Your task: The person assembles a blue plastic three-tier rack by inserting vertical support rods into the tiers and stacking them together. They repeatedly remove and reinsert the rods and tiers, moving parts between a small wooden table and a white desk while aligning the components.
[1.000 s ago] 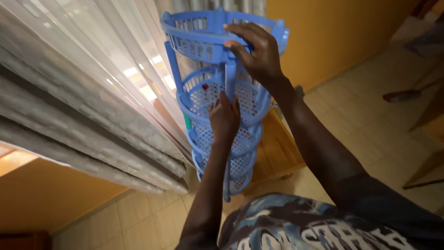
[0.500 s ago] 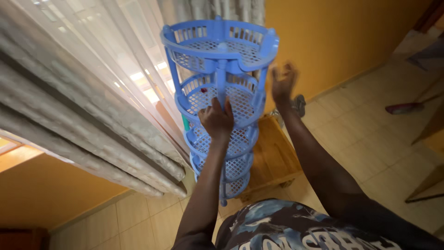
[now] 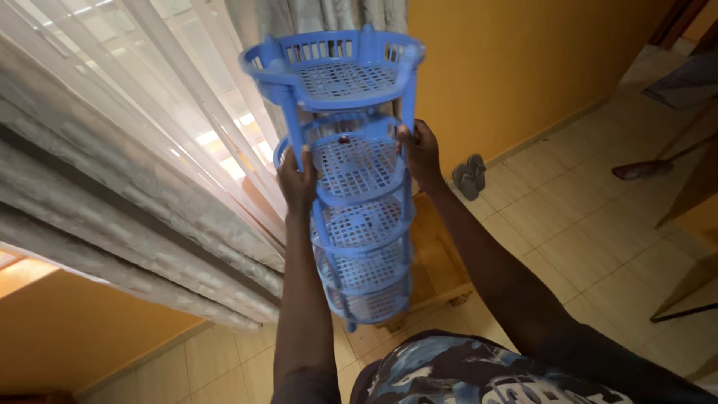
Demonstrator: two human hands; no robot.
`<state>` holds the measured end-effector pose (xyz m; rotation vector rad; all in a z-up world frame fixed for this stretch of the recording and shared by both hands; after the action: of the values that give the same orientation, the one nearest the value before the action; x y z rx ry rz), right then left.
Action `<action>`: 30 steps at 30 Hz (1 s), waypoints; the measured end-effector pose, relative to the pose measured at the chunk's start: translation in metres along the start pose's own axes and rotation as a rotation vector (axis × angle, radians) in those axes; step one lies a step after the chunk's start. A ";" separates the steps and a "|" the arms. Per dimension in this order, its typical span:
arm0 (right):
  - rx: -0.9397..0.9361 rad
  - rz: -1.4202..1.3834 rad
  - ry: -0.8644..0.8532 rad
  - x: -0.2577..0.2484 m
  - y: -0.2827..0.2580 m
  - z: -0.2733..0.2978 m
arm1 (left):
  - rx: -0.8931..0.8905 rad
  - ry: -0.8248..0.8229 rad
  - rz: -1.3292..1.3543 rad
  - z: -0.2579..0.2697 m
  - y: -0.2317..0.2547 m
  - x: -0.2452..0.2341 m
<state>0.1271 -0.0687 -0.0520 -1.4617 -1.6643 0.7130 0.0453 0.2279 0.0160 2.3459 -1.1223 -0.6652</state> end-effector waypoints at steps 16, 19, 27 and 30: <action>0.066 0.513 0.258 0.058 -0.091 0.022 | -0.159 0.719 -0.277 0.073 -0.018 -0.025; 0.077 0.565 0.264 0.067 -0.087 0.032 | 0.097 0.415 0.107 0.045 0.051 0.038; -0.169 0.411 0.147 0.079 -0.075 0.035 | -0.323 -0.008 0.406 -0.030 0.090 0.096; -0.269 0.546 -0.190 0.071 -0.103 0.031 | -0.252 0.049 0.429 -0.033 0.088 0.097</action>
<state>0.0448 -0.0147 0.0307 -2.1400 -1.5485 0.9711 0.0665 0.1065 0.0713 1.8219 -1.3738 -0.5492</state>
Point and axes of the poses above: each hand's wrist, its own z-axis away from the middle knuckle, its own x-axis out of the palm, y = z × x, the point moved 8 cm from there along -z, towards the middle knuckle, and after that the axes turned 6 degrees about z, right-handed, at the moved point
